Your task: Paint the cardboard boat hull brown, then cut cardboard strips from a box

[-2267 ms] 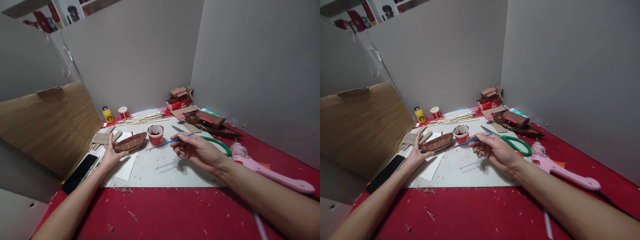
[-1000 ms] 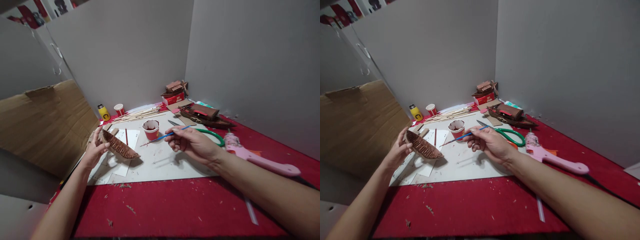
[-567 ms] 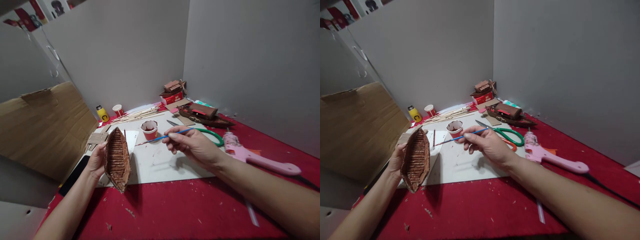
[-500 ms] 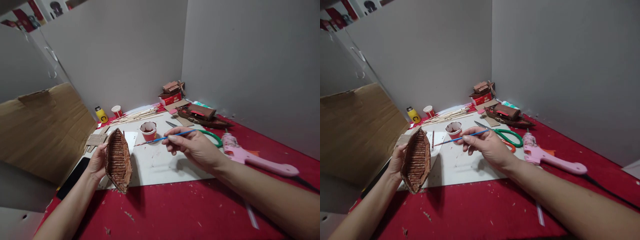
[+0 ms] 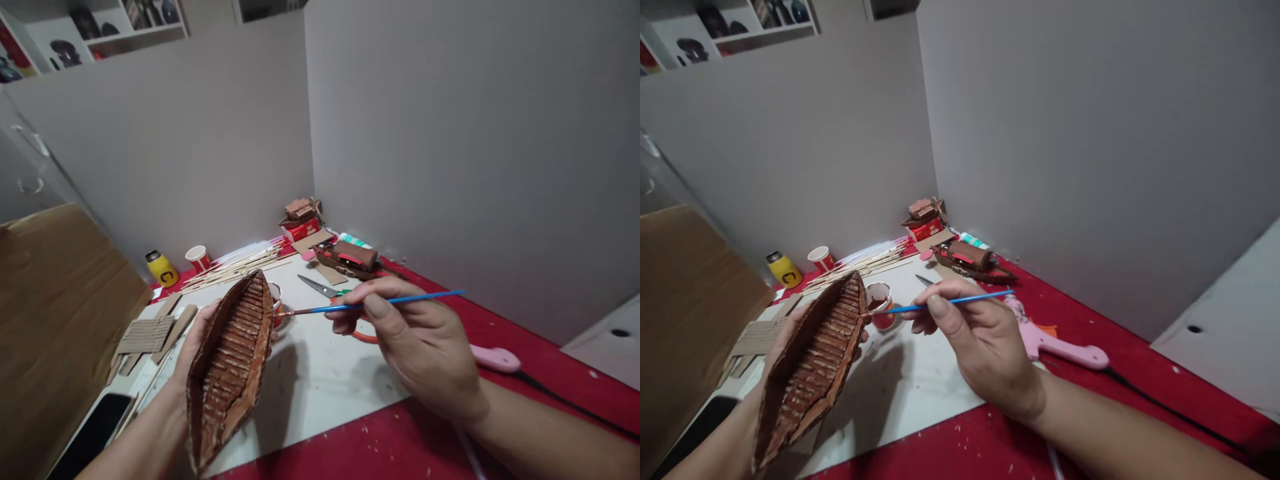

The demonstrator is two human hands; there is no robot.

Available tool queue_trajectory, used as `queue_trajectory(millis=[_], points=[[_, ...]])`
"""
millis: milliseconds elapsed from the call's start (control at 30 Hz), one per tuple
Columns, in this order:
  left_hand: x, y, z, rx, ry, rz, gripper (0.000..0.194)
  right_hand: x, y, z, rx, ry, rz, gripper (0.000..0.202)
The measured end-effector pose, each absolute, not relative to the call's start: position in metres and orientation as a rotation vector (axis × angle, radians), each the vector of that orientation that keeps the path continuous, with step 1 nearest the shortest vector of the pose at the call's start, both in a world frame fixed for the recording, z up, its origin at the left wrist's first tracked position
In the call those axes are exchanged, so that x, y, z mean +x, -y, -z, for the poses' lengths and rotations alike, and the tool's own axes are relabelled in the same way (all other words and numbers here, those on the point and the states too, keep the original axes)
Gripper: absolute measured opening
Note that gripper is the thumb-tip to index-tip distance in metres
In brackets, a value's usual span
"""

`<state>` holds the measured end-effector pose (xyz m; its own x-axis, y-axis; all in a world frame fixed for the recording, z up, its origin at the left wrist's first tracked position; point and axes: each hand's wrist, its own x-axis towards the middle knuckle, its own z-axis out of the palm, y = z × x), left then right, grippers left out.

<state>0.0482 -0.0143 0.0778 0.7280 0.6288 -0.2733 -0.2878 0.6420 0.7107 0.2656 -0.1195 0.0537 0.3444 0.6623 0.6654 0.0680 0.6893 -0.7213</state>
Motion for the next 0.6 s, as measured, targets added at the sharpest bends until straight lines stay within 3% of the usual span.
queue_trajectory(millis=[400,600], points=[[0.069,0.01,-0.059,0.578,-0.595,-0.443,0.043,0.277,0.107,-0.04,-0.932,1.436,-0.017,0.029],[0.072,0.013,-0.054,0.607,-0.552,-0.363,0.056,0.28,0.099,-0.038,-0.949,1.539,0.017,0.03]])
